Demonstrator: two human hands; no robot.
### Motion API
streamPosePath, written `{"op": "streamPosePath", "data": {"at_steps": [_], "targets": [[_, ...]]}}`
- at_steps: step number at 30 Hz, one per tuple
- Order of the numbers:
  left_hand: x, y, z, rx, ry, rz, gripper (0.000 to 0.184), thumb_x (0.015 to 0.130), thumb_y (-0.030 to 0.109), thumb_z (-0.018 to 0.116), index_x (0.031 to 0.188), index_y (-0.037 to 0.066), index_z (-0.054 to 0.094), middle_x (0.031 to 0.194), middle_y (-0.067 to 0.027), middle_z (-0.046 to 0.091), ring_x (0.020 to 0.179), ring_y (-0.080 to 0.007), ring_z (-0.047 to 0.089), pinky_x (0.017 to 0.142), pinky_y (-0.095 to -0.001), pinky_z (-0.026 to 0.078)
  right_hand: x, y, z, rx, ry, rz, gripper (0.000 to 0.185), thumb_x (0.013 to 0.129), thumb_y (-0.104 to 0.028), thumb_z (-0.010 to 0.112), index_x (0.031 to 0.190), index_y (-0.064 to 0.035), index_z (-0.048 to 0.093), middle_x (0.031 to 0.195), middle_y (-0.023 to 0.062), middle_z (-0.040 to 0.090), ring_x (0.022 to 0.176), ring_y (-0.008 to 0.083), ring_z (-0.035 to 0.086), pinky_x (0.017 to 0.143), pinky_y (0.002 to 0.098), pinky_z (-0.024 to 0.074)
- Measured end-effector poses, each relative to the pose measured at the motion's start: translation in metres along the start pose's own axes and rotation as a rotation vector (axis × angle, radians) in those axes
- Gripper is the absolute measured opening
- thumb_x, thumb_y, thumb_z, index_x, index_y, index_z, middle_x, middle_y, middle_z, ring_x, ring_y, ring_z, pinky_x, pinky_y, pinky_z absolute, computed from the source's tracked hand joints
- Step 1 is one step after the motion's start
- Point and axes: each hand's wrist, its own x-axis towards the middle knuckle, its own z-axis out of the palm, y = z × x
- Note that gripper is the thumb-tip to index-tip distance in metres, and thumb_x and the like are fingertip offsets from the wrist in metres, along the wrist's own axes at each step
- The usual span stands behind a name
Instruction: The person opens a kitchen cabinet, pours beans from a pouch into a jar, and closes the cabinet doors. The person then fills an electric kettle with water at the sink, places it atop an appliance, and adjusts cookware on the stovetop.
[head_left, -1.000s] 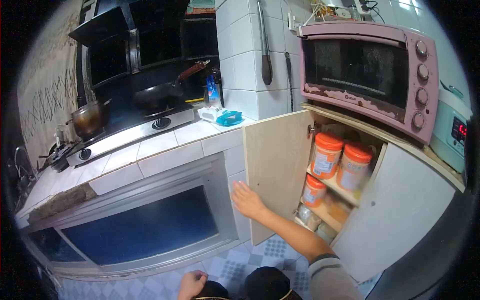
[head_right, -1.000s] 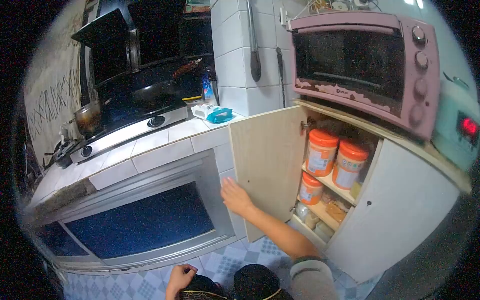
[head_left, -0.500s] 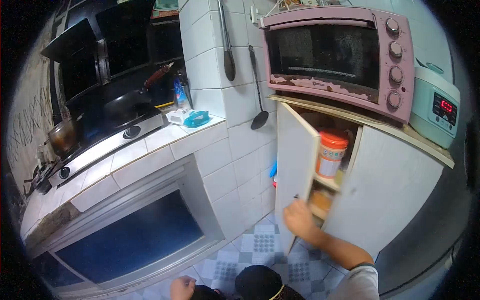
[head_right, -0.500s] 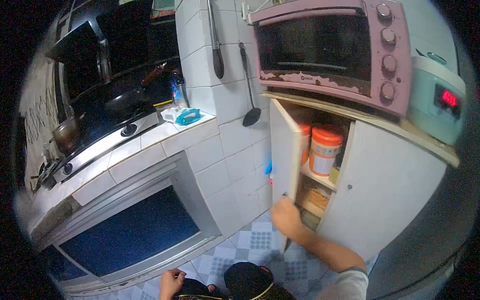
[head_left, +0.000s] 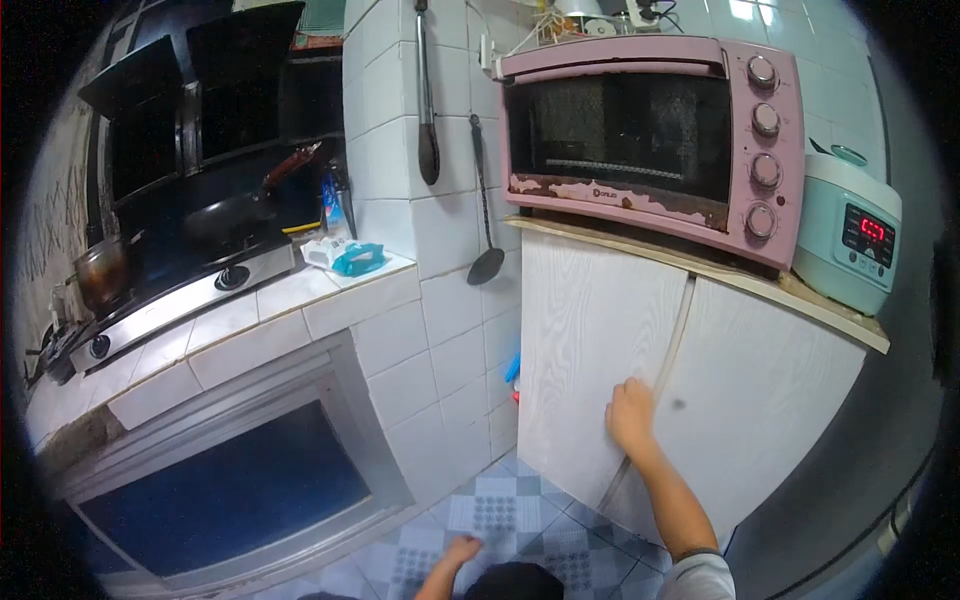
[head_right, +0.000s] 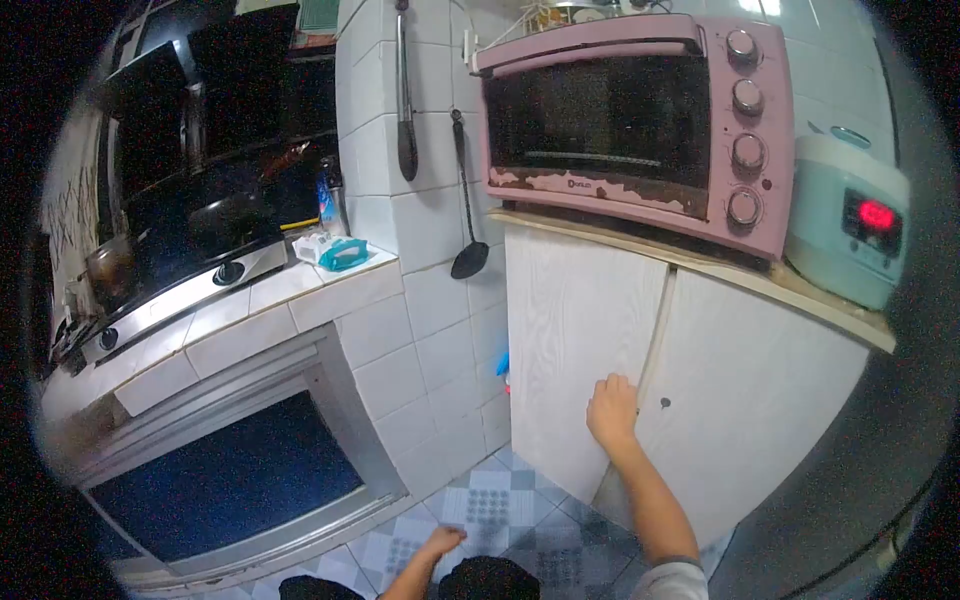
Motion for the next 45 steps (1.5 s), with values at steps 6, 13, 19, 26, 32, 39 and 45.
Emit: {"op": "streamPosePath", "data": {"at_steps": [6, 13, 19, 26, 32, 39, 45], "targets": [[-0.01, -0.062, 0.087, 0.055, -0.363, -0.075, 0.042, 0.072, 0.039, 0.058, 0.088, 0.0, 0.064, 0.08, -0.0153, 0.064, 0.075, -0.0203, 0.06, 0.065, -0.034, 0.046, 0.009, 0.014, 0.006, 0.021, -0.044, 0.045, 0.019, 0.065, -0.016, 0.061, 0.075, -0.0019, 0.055, 0.084, 0.0138, 0.048, 0.084, 0.0298, 0.046, 0.072, 0.0403, 0.0368], [-0.012, -0.034, 0.109, 0.0, -0.466, -0.041, 0.038, 0.074, 0.036, 0.058, 0.09, 0.002, 0.064, 0.082, -0.0132, 0.064, 0.076, -0.0185, 0.059, 0.066, -0.0322, 0.046, -0.012, 0.014, -0.011, 0.188, -0.101, -0.071, 0.024, 0.064, -0.017, 0.061, 0.084, -0.0038, 0.057, 0.091, 0.014, 0.051, 0.087, 0.0316, 0.048, 0.073, 0.042, 0.0374], [-0.019, -0.034, 0.097, -0.062, -0.453, -0.053, 0.036, 0.075, 0.034, 0.058, 0.092, 0.003, 0.064, 0.083, -0.0114, 0.064, 0.076, -0.0169, 0.058, 0.067, -0.0308, 0.045, -0.153, -0.05, 0.051, 0.281, -0.471, -0.034, 0.017, 0.071, -0.021, 0.056, 0.072, -0.004, 0.059, 0.079, 0.0152, 0.057, 0.072, 0.0328, 0.054, 0.065, 0.0435, 0.0435], [-0.046, -0.049, 0.075, -0.22, -0.383, -0.077, 0.032, 0.077, 0.032, 0.058, 0.094, 0.005, 0.064, 0.084, -0.0092, 0.063, 0.077, -0.0152, 0.057, 0.068, -0.029, 0.044, -0.297, -0.198, 0.07, 1.23, -1.279, 0.024, 0.03, 0.077, -0.029, 0.06, 0.094, -0.0037, 0.062, 0.087, 0.0113, 0.063, 0.08, 0.0262, 0.058, 0.073, 0.0366, 0.0452], [-0.073, -0.055, 0.052, -0.466, -0.354, -0.072, 0.03, 0.079, 0.03, 0.058, 0.096, 0.006, 0.063, 0.085, -0.0074, 0.063, 0.078, -0.0136, 0.056, 0.068, -0.0275, 0.044, -0.295, -0.183, 0.059, 1.343, -1.338, 0.123, 0.032, 0.079, -0.029, 0.059, 0.095, -0.0014, 0.061, 0.085, 0.0115, 0.063, 0.078, 0.0241, 0.057, 0.073, 0.0356, 0.0448], [-0.077, -0.023, 0.018, -0.88, -0.343, 0.093, 0.027, 0.08, 0.027, 0.058, 0.098, 0.008, 0.063, 0.086, -0.0053, 0.063, 0.078, -0.0118, 0.055, 0.069, -0.0258, 0.043, -0.29, -0.127, 0.045, 1.45, -1.214, 0.21, 0.035, 0.08, -0.029, 0.059, 0.097, 0.0012, 0.06, 0.082, 0.0117, 0.062, 0.075, 0.0217, 0.057, 0.073, 0.0345, 0.0444], [-0.122, 0.1, -0.043, -0.759, 0.08, 0.114, 0.014, 0.083, 0.019, 0.056, 0.085, 0.006, 0.061, 0.081, 0.0008, 0.059, 0.073, -0.0099, 0.051, 0.066, -0.0246, 0.041, -0.193, -0.15, -0.009, 1.378, -1.04, 0.533, 0.035, 0.082, -0.03, 0.057, 0.09, 0.0038, 0.061, 0.081, 0.009, 0.063, 0.074, 0.0116, 0.053, 0.068, 0.0274, 0.0442]]}}
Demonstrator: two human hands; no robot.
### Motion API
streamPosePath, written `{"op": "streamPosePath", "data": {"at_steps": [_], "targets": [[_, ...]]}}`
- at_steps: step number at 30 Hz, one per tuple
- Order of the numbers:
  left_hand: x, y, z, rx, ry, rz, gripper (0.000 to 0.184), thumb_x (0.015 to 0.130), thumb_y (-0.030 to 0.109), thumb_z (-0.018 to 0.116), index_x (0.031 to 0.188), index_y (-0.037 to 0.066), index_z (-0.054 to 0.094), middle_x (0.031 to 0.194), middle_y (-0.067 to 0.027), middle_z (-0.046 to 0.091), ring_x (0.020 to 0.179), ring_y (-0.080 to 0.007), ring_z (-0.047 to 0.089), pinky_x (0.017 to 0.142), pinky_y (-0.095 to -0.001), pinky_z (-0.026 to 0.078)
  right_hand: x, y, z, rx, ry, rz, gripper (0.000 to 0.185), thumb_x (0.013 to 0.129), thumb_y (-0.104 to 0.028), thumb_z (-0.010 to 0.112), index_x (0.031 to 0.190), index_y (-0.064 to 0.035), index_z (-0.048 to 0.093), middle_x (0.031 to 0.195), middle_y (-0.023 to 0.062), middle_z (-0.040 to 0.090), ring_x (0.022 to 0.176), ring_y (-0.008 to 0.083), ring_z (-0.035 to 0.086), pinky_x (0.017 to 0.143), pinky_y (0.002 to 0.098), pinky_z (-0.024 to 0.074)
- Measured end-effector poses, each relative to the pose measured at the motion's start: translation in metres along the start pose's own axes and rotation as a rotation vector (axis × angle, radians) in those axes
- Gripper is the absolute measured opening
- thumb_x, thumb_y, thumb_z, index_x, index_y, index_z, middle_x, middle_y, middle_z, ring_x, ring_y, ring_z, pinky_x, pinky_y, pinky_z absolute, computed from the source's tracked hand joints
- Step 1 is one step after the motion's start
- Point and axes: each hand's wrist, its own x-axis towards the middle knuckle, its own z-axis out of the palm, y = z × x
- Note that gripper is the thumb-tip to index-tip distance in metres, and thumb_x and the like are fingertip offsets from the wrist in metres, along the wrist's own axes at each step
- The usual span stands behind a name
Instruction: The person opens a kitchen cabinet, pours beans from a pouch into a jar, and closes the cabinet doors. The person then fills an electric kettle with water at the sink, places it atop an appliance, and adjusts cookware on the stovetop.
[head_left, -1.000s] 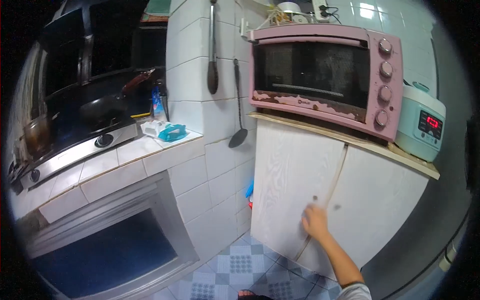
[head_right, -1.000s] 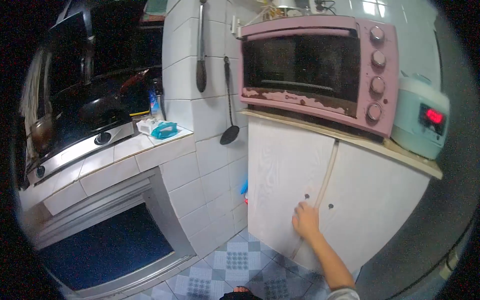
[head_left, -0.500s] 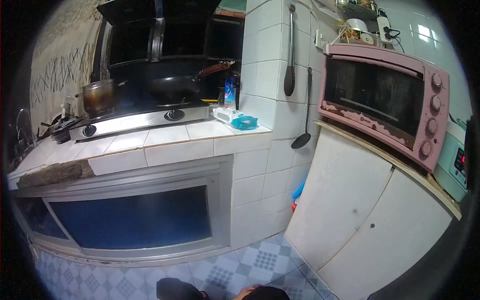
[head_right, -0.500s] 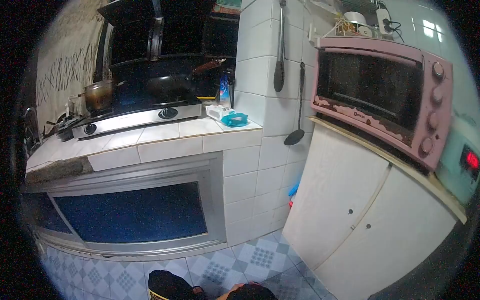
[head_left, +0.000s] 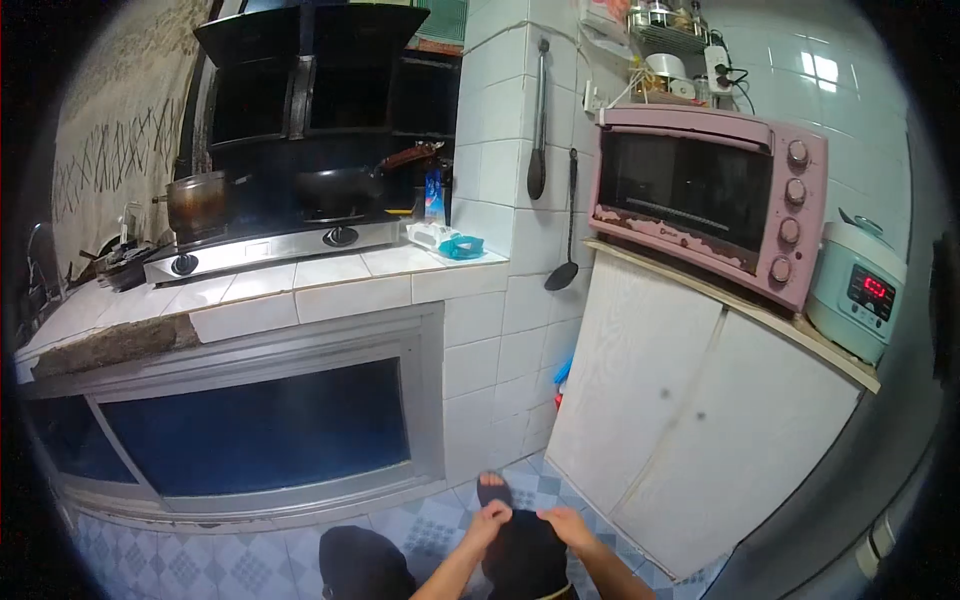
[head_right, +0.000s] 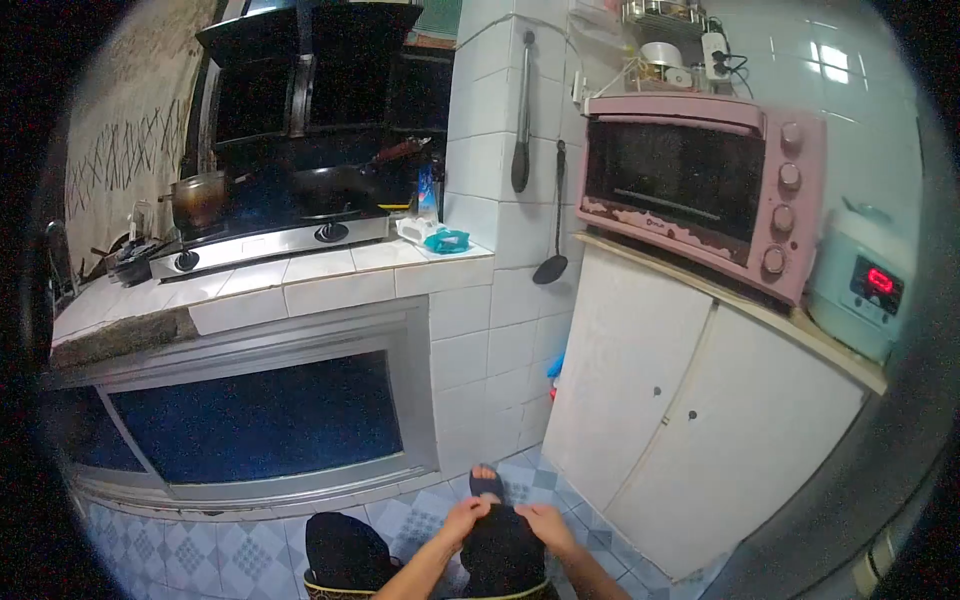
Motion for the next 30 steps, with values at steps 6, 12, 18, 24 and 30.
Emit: {"op": "streamPosePath", "data": {"at_steps": [6, 12, 18, 24, 30], "targets": [[-0.111, -0.032, 0.007, 0.597, -0.046, 0.375, 0.029, 0.081, 0.032, 0.056, 0.069, 0.006, 0.057, 0.059, -0.0107, 0.053, 0.053, -0.0211, 0.054, 0.051, -0.0344, 0.041, -0.113, 0.079, 0.034, -0.429, -0.25, -0.219, 0.029, 0.083, -0.033, 0.057, 0.081, -0.0048, 0.062, 0.068, 0.0061, 0.061, 0.06, 0.0154, 0.052, 0.054, 0.0306, 0.0407], [-0.159, -0.013, 0.025, 0.808, -0.171, 0.597, 0.021, 0.08, 0.028, 0.054, 0.069, 0.01, 0.055, 0.057, -0.0117, 0.056, 0.056, -0.0312, 0.056, 0.05, -0.0391, 0.044, -0.194, 0.061, 0.032, -0.711, 0.291, -0.272, 0.013, 0.075, -0.016, 0.061, 0.08, -0.0048, 0.058, 0.059, 0.0098, 0.051, 0.053, 0.0199, 0.046, 0.053, 0.037, 0.039], [-0.181, 0.006, 0.032, 0.72, -0.18, 0.656, 0.018, 0.077, 0.023, 0.056, 0.067, 0.009, 0.061, 0.06, -0.0152, 0.056, 0.058, -0.033, 0.056, 0.052, -0.0379, 0.044, -0.138, -0.011, 0.023, -0.795, 0.258, -0.744, 0.027, 0.071, -0.006, 0.053, 0.096, 0.0033, 0.055, 0.092, 0.0228, 0.054, 0.086, 0.038, 0.052, 0.08, 0.0419, 0.0419], [-0.179, 0.001, 0.02, 0.79, -0.033, 0.695, 0.032, 0.075, 0.034, 0.061, 0.062, 0.007, 0.051, 0.059, -0.0134, 0.054, 0.056, -0.0324, 0.053, 0.049, -0.0409, 0.039, -0.101, -0.005, 0.022, -0.969, 0.163, -0.759, 0.03, 0.073, -0.006, 0.048, 0.101, 0.0028, 0.055, 0.085, 0.0226, 0.055, 0.083, 0.0393, 0.052, 0.075, 0.0447, 0.0412], [-0.184, -0.001, 0.014, 0.885, 0.028, 0.645, 0.039, 0.072, 0.046, 0.061, 0.075, 0.008, 0.052, 0.075, -0.0142, 0.055, 0.074, -0.0329, 0.053, 0.062, -0.0437, 0.04, -0.089, 0.014, 0.021, -0.989, 0.074, -0.708, 0.027, 0.074, -0.01, 0.048, 0.097, 0.0, 0.059, 0.075, 0.0214, 0.055, 0.073, 0.0382, 0.053, 0.069, 0.046, 0.041]]}}
